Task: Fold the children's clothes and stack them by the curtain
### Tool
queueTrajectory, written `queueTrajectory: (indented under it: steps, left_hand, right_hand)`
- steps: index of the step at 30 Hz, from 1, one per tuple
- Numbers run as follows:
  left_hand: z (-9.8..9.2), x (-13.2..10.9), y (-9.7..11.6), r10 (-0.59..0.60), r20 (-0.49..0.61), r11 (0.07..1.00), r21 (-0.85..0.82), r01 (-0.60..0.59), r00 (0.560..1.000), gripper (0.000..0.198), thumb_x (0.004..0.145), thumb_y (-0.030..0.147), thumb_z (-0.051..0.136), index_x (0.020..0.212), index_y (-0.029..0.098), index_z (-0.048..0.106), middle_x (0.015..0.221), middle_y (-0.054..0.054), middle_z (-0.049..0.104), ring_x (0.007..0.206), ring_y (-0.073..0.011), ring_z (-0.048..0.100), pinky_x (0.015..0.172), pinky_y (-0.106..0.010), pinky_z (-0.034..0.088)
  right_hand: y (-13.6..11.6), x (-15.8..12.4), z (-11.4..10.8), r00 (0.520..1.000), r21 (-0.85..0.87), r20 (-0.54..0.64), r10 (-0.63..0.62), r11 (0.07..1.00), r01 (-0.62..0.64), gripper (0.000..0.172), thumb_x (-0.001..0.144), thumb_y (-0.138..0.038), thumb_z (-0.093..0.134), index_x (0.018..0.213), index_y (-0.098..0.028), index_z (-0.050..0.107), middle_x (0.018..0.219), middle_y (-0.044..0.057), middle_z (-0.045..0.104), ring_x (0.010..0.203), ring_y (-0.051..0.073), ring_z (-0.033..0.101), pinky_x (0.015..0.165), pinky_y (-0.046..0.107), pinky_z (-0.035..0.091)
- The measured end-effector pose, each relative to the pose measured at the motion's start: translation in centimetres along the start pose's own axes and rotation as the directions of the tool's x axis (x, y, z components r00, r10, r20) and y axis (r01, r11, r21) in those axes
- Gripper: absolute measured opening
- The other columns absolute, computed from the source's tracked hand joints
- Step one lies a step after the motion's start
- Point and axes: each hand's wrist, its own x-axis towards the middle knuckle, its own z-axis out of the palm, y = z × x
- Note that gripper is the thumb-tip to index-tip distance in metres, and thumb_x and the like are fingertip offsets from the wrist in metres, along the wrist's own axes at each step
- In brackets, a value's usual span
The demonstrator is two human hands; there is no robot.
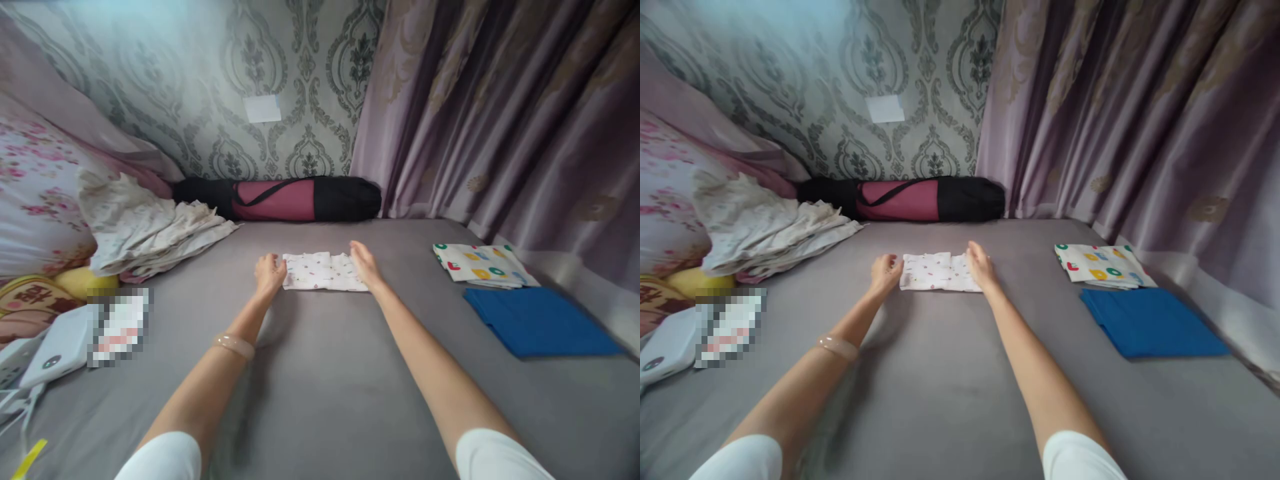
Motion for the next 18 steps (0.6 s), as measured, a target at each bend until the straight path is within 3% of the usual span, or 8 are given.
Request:
queueTrajectory:
  steps: [3,6,8,13,15,18]
  left_hand:
    - [-1.0,-0.7,-1.4,-0.115,0.035,0.99,0.088,0.112,0.993,0.033,0.084,0.045,0.053,0.092,0.018,0.069,0.109,-0.019,0.065,0.112,-0.0388,0.055,0.092,-0.053,0.044]
    - [-0.8,-1.5,-1.2,-0.153,0.096,0.983,0.117,0.142,0.984,0.037,0.083,0.051,0.053,0.088,0.017,0.069,0.116,-0.021,0.062,0.115,-0.0392,0.053,0.093,-0.051,0.043]
    - [-0.4,-2.0,-0.4,-0.155,0.119,0.983,0.113,0.142,0.981,0.042,0.083,0.054,0.052,0.091,0.017,0.07,0.119,-0.022,0.06,0.117,-0.0389,0.052,0.094,-0.049,0.042]
    - [0.4,-2.7,1.3,-0.18,0.12,0.98,0.108,0.168,0.976,0.044,0.08,0.054,0.055,0.095,0.016,0.071,0.125,-0.021,0.057,0.121,-0.0386,0.049,0.097,-0.047,0.041]
    - [0.5,-2.9,1.5,-0.191,0.117,0.979,0.1,0.18,0.975,0.042,0.078,0.052,0.058,0.096,0.016,0.071,0.126,-0.021,0.056,0.122,-0.0385,0.049,0.097,-0.046,0.041]
    - [0.4,-2.9,1.5,-0.153,0.133,0.988,0.047,0.148,0.979,0.035,0.079,0.046,0.059,0.093,0.016,0.07,0.117,-0.019,0.063,0.116,-0.0359,0.054,0.093,-0.042,0.043]
  right_hand:
    - [3.0,-0.5,-2.8,0.976,-0.073,-0.112,0.184,0.978,-0.193,0.046,0.097,-0.028,0.029,0.13,-0.012,0.056,0.123,0.015,0.065,0.114,0.019,0.06,0.093,0.03,0.046]
    - [4.8,-1.9,-3.9,0.948,-0.139,-0.157,0.278,0.944,-0.3,0.043,0.094,-0.038,0.037,0.103,-0.014,0.071,0.102,0.016,0.071,0.105,0.024,0.064,0.088,0.032,0.047]
    - [4.9,-2.7,-3.4,0.939,-0.212,-0.169,0.301,0.919,-0.333,0.041,0.091,-0.043,0.044,0.097,-0.015,0.073,0.108,0.017,0.068,0.109,0.027,0.061,0.092,0.035,0.045]
    - [3.4,-3.3,-0.8,0.966,-0.359,-0.142,0.217,0.898,-0.254,0.044,0.088,-0.044,0.048,0.115,-0.016,0.068,0.13,0.02,0.054,0.123,0.036,0.048,0.102,0.052,0.036]
    - [2.9,-2.9,-0.1,0.963,-0.297,-0.128,0.238,0.917,-0.266,0.041,0.083,-0.037,0.054,0.115,-0.015,0.068,0.128,0.021,0.055,0.122,0.037,0.048,0.103,0.052,0.036]
    - [2.3,-2.0,0.4,0.936,-0.074,-0.132,0.328,0.938,-0.339,0.033,0.074,-0.025,0.061,0.104,-0.014,0.072,0.118,0.02,0.062,0.118,0.035,0.055,0.102,0.046,0.039]
